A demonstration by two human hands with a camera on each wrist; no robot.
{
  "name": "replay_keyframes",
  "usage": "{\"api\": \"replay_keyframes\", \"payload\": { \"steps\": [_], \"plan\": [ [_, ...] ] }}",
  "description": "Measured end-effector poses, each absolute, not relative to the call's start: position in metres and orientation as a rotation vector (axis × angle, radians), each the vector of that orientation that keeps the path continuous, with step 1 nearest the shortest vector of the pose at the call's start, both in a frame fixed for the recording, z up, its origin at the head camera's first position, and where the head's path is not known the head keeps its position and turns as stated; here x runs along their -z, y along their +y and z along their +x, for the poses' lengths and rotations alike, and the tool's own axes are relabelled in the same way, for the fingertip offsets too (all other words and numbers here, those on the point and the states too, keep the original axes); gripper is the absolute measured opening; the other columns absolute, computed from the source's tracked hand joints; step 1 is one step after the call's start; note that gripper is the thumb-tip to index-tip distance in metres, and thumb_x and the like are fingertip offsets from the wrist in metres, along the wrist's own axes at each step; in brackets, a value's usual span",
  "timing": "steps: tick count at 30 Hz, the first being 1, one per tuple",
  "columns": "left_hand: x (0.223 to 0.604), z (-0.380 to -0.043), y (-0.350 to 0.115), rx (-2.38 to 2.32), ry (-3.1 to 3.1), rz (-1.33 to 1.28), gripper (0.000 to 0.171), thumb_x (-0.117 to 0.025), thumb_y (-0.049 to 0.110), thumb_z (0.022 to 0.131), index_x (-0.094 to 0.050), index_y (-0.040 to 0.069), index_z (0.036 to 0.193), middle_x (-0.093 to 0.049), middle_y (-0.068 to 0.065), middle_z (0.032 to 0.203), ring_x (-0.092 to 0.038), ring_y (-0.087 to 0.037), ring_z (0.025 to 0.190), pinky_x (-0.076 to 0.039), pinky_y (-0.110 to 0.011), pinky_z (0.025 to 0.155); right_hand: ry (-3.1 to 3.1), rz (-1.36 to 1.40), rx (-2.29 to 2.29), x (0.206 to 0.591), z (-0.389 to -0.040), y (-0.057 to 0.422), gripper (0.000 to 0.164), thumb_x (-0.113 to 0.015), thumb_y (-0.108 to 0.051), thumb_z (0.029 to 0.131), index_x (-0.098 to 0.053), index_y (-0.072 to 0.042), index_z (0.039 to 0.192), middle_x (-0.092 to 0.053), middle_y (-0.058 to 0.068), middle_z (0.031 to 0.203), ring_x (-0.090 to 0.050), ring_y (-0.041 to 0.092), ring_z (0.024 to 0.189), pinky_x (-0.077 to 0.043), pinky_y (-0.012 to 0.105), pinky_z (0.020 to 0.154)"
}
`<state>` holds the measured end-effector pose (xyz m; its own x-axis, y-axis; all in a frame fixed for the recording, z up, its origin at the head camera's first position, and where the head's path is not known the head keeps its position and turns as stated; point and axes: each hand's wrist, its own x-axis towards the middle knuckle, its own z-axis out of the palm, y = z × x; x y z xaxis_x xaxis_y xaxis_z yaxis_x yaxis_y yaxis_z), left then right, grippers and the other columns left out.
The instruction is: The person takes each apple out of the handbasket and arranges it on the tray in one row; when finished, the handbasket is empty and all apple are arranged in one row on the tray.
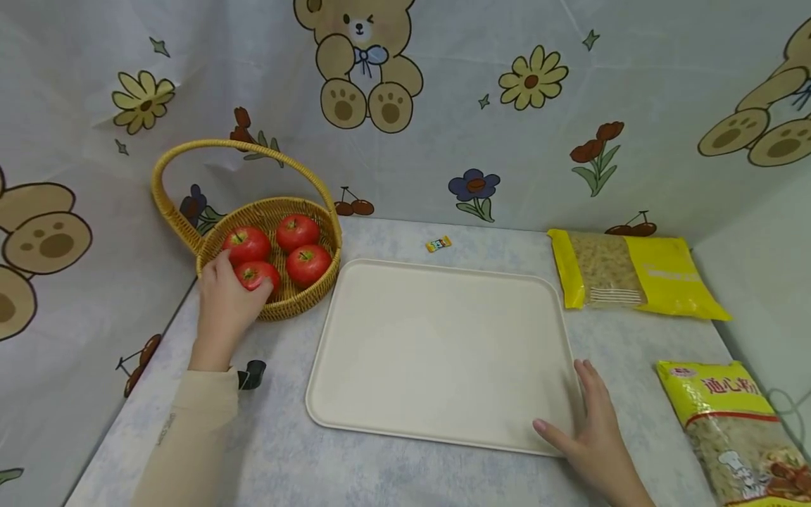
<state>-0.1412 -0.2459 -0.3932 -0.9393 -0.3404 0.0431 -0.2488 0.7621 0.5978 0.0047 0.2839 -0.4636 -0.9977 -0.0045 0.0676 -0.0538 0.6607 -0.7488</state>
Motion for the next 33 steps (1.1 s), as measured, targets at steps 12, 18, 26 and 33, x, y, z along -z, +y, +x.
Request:
{"api": "replay_keyframes", "payload": {
  "steps": [12,18,26,33],
  "plan": [
    [0.375,-0.161,-0.265,0.791,-3.24,0.362,0.11,-0.071,0.052,0.084,-0.014,-0.018,0.147,-0.039,-0.045,0.137,-0.044,-0.058,0.121,-0.042,-0.068,0.099,-2.899,-0.062,-1.309,0.487,0.015,0.293,0.129,-0.088,-0.029,0.074,0.007,-0.02,0.16,0.001,0.024,0.165,-0.007,0.053,0.148,0.001,0.052,0.123],
    [0.377,-0.165,-0.267,0.762,-3.275,0.318,0.108,-0.078,0.047,0.08,-0.018,-0.009,0.15,-0.035,-0.045,0.139,-0.04,-0.059,0.123,-0.04,-0.07,0.099,-2.904,-0.034,-1.244,0.49,0.017,0.293,0.135,-0.091,-0.036,0.069,0.008,-0.02,0.16,0.001,0.025,0.165,-0.009,0.055,0.147,-0.005,0.066,0.117],
    [0.38,-0.166,-0.268,0.814,-3.261,0.335,0.109,-0.083,0.041,0.076,-0.02,-0.004,0.152,-0.036,-0.041,0.143,-0.037,-0.059,0.127,-0.036,-0.072,0.102,-2.937,-0.01,-1.163,0.491,0.017,0.294,0.14,-0.091,-0.044,0.066,0.01,-0.018,0.16,0.001,0.027,0.164,-0.01,0.057,0.146,-0.011,0.072,0.113],
    [0.389,-0.166,-0.269,0.777,-3.158,0.283,0.097,-0.082,0.039,0.078,-0.029,-0.006,0.147,-0.042,-0.041,0.136,-0.042,-0.057,0.121,-0.04,-0.071,0.098,-2.962,-0.031,-1.106,0.492,0.018,0.292,0.141,-0.092,-0.044,0.064,0.008,-0.014,0.16,0.002,0.03,0.163,-0.003,0.056,0.147,-0.01,0.076,0.111]
  ]
}}
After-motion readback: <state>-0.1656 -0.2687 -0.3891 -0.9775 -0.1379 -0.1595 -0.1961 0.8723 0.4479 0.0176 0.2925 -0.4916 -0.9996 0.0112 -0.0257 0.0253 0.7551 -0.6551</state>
